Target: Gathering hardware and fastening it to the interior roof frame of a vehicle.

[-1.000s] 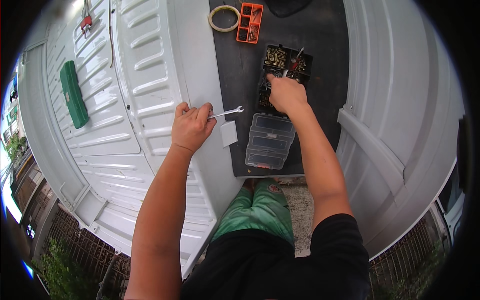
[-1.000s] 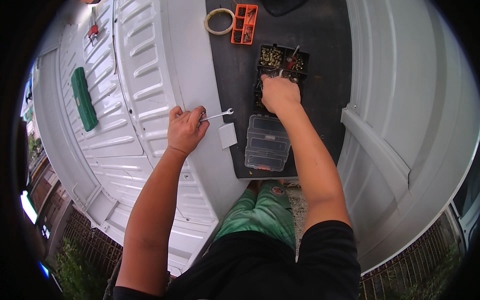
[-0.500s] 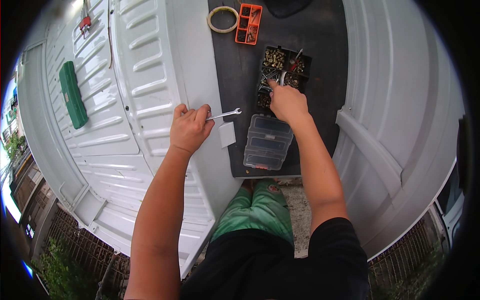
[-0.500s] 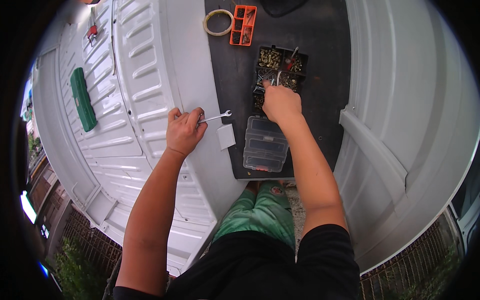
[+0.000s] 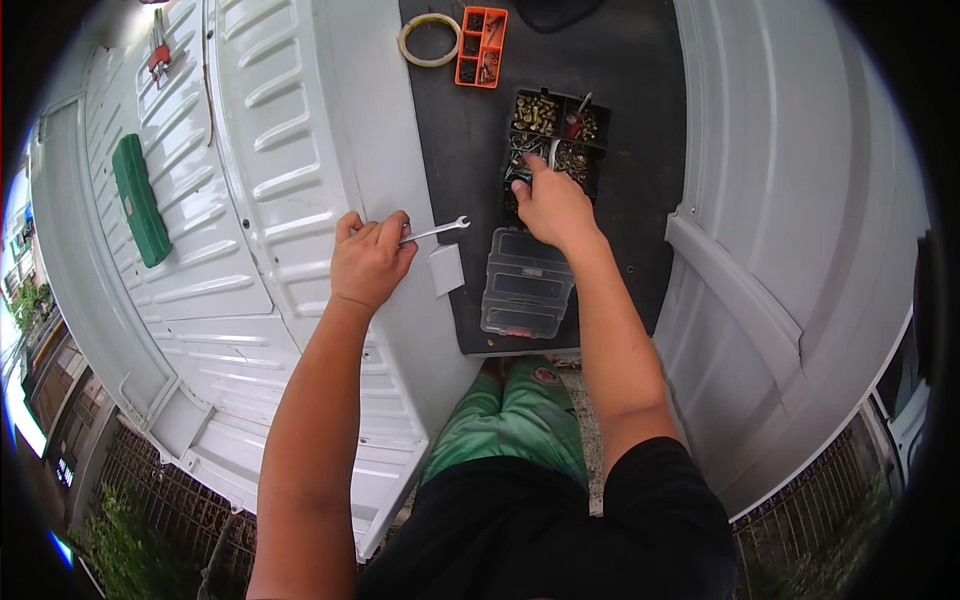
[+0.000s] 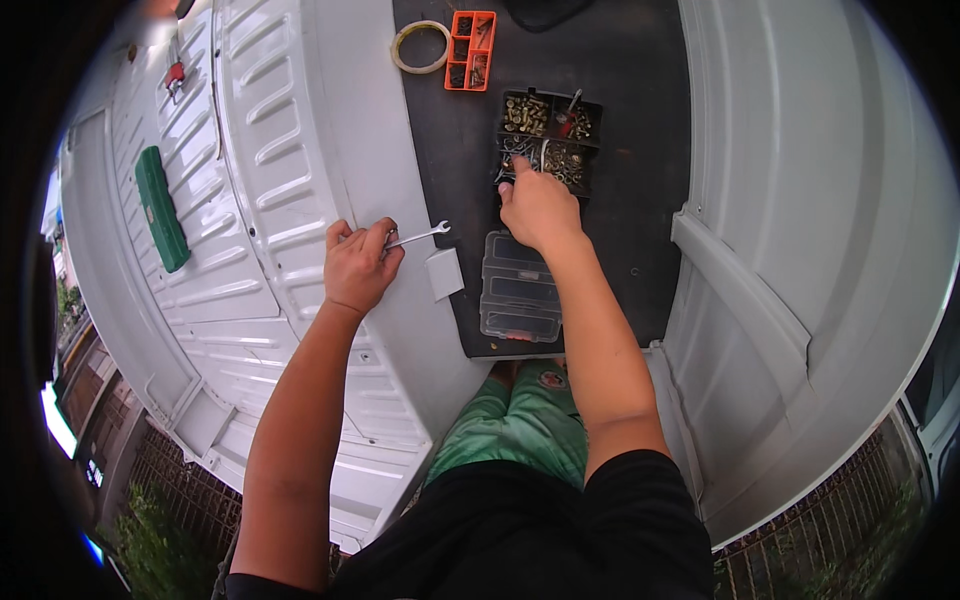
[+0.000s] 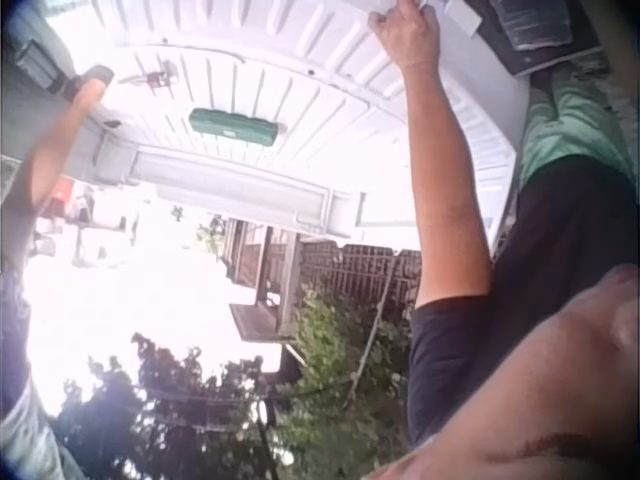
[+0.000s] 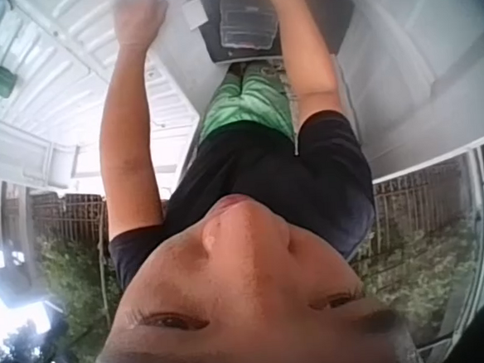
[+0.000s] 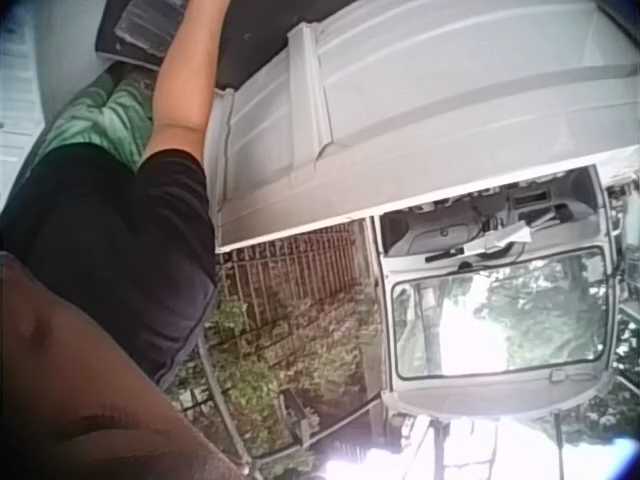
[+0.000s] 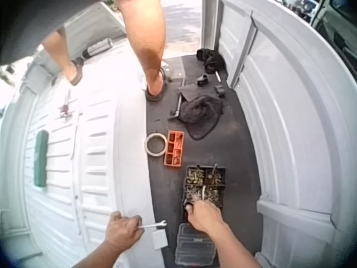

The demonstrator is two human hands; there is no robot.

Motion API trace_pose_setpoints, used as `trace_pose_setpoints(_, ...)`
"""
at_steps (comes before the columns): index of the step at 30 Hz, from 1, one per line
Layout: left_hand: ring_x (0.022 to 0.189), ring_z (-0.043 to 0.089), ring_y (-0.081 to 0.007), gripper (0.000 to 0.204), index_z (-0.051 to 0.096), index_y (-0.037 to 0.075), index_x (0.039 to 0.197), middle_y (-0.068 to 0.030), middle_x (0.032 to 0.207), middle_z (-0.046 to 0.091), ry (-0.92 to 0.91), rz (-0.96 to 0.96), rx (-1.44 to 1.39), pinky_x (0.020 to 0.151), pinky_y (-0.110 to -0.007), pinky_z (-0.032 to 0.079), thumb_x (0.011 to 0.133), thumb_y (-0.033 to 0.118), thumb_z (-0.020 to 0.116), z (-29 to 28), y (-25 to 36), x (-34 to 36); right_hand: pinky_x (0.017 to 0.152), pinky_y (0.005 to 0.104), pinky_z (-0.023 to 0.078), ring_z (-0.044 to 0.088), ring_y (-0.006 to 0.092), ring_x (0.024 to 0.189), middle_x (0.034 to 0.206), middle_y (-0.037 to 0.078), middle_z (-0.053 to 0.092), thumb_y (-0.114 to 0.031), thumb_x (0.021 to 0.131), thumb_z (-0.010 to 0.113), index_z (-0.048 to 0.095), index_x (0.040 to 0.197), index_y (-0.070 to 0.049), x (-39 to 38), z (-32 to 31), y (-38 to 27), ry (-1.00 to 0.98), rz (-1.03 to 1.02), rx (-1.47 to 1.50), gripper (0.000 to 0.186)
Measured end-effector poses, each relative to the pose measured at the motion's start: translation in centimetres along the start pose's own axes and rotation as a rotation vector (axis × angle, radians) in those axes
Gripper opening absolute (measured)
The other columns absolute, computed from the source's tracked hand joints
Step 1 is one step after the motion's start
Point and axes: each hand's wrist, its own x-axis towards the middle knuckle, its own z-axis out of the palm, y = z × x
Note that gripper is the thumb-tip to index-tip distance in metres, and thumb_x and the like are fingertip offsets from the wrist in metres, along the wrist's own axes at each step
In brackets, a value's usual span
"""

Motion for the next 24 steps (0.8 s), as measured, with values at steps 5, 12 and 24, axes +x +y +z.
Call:
trace_pose_setpoints(5,0.063,0.059,-0.0144,0.022,0.06,0.013,0.095,0.0037,0.067,0.061,-0.009,0.019,0.022,0.083,-0.033,0.04,0.077,0.011,0.073,0.0,0.5,0.5,0.094,0.0499,0.05,0.064,0.0411,0.108,0.112,0.026,0.067,-0.03,0.096,0.055,0.04,0.147,-0.005,1.3,0.8,-0.7,0.067,0.177,0.033,0.058)
trace_pose_setpoints(12,0.061,0.057,-0.0142,0.022,0.059,0.013,0.094,0.0044,0.064,0.058,-0.015,0.01,0.031,0.084,-0.034,0.04,0.078,0.011,0.074,-0.2,0.1,0.1,0.095,0.05,0.05,0.063,0.0413,0.111,0.115,0.027,0.066,-0.034,0.095,0.057,0.038,0.146,0.0,0.2,-0.3,-0.3,0.048,0.069,0.136,0.065)
trace_pose_setpoints(24,0.061,0.056,-0.0139,0.023,0.059,0.012,0.095,0.0041,0.065,0.059,-0.004,0.01,0.046,0.083,-0.034,0.039,0.078,0.011,0.074,-0.2,0.0,0.0,0.089,0.0501,0.052,0.066,0.0388,0.104,0.109,0.019,0.07,-0.028,0.095,0.057,0.061,0.13,-0.016,-2.0,0.7,0.6,0.056,0.034,0.159,0.038)
